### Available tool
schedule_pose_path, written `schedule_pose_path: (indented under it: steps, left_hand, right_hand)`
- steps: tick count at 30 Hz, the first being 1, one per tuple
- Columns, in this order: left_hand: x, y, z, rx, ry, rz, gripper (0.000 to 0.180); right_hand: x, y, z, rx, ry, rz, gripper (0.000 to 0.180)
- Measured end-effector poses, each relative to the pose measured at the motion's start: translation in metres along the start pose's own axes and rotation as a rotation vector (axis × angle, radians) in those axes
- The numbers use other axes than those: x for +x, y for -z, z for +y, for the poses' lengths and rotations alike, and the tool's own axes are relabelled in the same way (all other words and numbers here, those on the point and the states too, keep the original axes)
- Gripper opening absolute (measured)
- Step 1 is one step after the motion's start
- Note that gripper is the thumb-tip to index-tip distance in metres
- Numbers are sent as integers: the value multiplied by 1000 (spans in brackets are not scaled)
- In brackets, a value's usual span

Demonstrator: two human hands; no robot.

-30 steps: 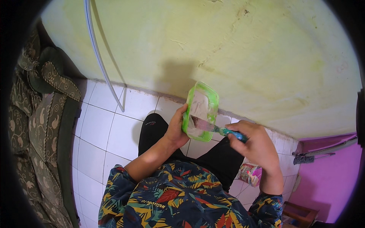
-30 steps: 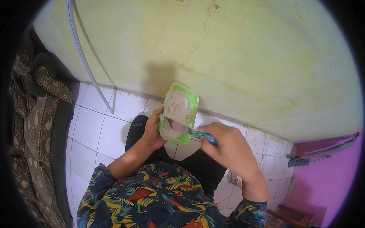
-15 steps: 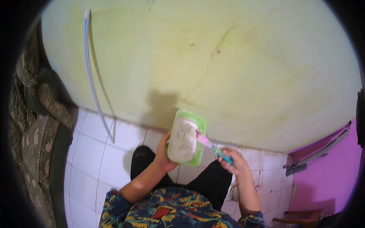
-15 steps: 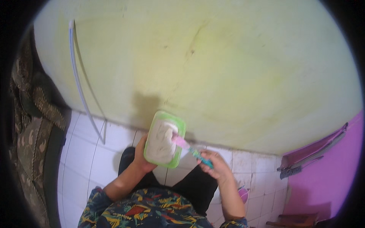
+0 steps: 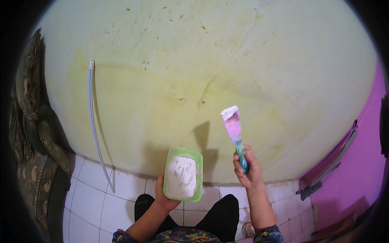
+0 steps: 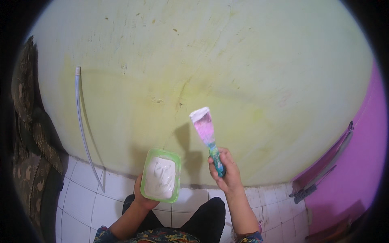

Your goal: The person uses a putty knife to scoop white compound from a green container and applies it to a vertical crack on a pale yellow wall. They repeatedly smooth the compound along the crack and occasionally wipe excess material back into the container.

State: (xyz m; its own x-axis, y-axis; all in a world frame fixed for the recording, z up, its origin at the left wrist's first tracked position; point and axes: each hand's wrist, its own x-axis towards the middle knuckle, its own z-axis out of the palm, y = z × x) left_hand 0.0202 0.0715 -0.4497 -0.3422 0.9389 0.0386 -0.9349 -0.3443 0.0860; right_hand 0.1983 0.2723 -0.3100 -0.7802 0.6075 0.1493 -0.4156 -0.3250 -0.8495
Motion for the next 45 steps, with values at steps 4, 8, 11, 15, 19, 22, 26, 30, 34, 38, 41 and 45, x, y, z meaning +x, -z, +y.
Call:
schedule_pose_path:
  steps: [4,8,11,15,19,22,26,30,34,38,41,45]
  left_hand:
    - [-7,-3,-3,-13,10,23,58]
    - [-23,6,-4,-6,-9,55,57]
    - [-29,15,-8,-7,18,66,55]
    - [-31,30,-8,3,61,7,58]
    - [-33,40,-8,-30,65,57,58]
    - [-36,32,-8,-14,61,79,58]
    - [-34,36,-7,0,43,119,58]
    - [-32,34,-9,60,27,157,59]
    - [-40,32,-5,-75,81,124,50]
    - [-37,38,-8,-84,90,194,52]
    - [-35,51,-9,-50,96,206,53]
    - [-30,52,-10,-42,118,199,54]
  right_hand:
    - [31,-14,-34,-147,208,20,29]
    - [64,-35,-66,-399,463,37,28]
    - [86,-51,-94,-655,708,91,27]
    - [116,-51,-132,-1121,1122,101,24]
    - [136,-67,-162,-1383,1456,86,23]
    - [143,-78,-180,-1481,1558,102,25]
    - [157,-77,-208,-1572,1654,169,27]
    - [169,-82,-225,-1602,1664,159,26]
    - [170,-73,-227,-1658,1597,171,27]
    - [163,-61,-229,-1599,1589,209,26]
    - [170,-71,-232,-1508,1582,150,25]
    - [178,-86,-231,-1590,1546,123,25]
